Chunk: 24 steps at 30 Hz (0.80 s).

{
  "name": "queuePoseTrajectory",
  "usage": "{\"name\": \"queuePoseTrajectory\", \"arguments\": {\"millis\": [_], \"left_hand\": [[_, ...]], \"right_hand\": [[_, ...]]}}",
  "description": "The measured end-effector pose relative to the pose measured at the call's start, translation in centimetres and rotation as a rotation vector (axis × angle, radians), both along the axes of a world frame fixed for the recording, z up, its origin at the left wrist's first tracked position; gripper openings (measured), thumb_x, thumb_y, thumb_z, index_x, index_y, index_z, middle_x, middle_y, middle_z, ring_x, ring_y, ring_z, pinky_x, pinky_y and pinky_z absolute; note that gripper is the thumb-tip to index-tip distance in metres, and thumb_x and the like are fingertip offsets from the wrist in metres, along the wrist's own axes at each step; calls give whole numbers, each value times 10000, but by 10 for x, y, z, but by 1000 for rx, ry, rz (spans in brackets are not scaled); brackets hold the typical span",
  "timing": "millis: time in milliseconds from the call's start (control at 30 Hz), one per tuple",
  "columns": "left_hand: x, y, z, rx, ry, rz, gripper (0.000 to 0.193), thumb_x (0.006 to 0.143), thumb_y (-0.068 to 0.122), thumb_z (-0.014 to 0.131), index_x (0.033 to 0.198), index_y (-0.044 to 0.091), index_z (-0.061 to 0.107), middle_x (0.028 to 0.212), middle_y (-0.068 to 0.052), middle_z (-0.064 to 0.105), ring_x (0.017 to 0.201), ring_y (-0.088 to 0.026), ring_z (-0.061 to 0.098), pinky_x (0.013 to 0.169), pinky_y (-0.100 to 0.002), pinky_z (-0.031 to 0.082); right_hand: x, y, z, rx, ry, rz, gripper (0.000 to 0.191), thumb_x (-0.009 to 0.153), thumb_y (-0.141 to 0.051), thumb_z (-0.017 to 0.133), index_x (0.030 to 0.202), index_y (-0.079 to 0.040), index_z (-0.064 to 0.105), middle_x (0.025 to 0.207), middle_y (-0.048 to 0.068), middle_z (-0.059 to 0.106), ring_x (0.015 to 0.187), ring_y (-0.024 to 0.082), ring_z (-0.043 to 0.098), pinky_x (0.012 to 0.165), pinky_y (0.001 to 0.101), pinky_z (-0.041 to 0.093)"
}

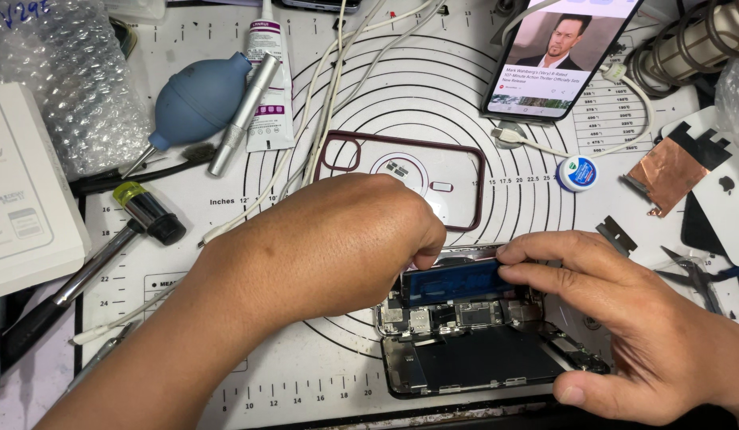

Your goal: The person removes the screen assembly from a smartphone by prying the edges, lifting the display, and disconnecting internal ribbon cables. They then peel off a protective film and set the screen aside, leaving the phone partially disassembled on the workbench.

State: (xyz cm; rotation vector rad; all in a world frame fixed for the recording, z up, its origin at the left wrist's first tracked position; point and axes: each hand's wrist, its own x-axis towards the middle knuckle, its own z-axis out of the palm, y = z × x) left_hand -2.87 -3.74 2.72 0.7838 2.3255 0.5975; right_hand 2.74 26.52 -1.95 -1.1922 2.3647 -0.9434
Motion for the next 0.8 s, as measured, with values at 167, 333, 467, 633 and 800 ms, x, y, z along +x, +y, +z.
{"name": "queuePoseTrajectory", "arguments": {"millis": [167,333,467,633,800], "left_hand": [[2,1,1,19,40,-20,270,777,-70,669,907,143,773,824,-75,755,790,-199,750,711,-386,583],[2,2,1,-16,77,-50,241,791,-67,680,876,137,776,804,-79,750,779,-202,744,718,-389,584],[4,0,-4,43,128,-55,230,767,-70,684,834,131,775,777,-80,746,784,-204,725,723,-394,575],[7,-2,-11,115,196,-50,250,754,-70,694,857,138,785,774,-56,741,841,-194,687,760,-392,562],[7,-3,-13,131,187,-47,214,784,-40,681,824,140,790,763,-39,743,837,-186,668,772,-389,554]], "right_hand": [[0,0,0,15,-1,1,809,906,-555,645,1423,57,535,1491,227,497,1338,318,513,1065,412,456],[0,0,2,13,16,11,803,909,-551,641,1423,57,531,1496,227,499,1352,321,540,1074,421,438],[0,0,3,12,27,22,799,913,-545,643,1425,57,527,1495,227,498,1359,326,535,1080,423,433],[0,-1,4,6,33,29,802,910,-542,646,1426,60,523,1502,229,493,1366,331,528,1087,425,426],[1,-2,4,17,45,29,797,909,-538,648,1425,58,527,1501,228,494,1366,332,529,1085,423,429]]}}
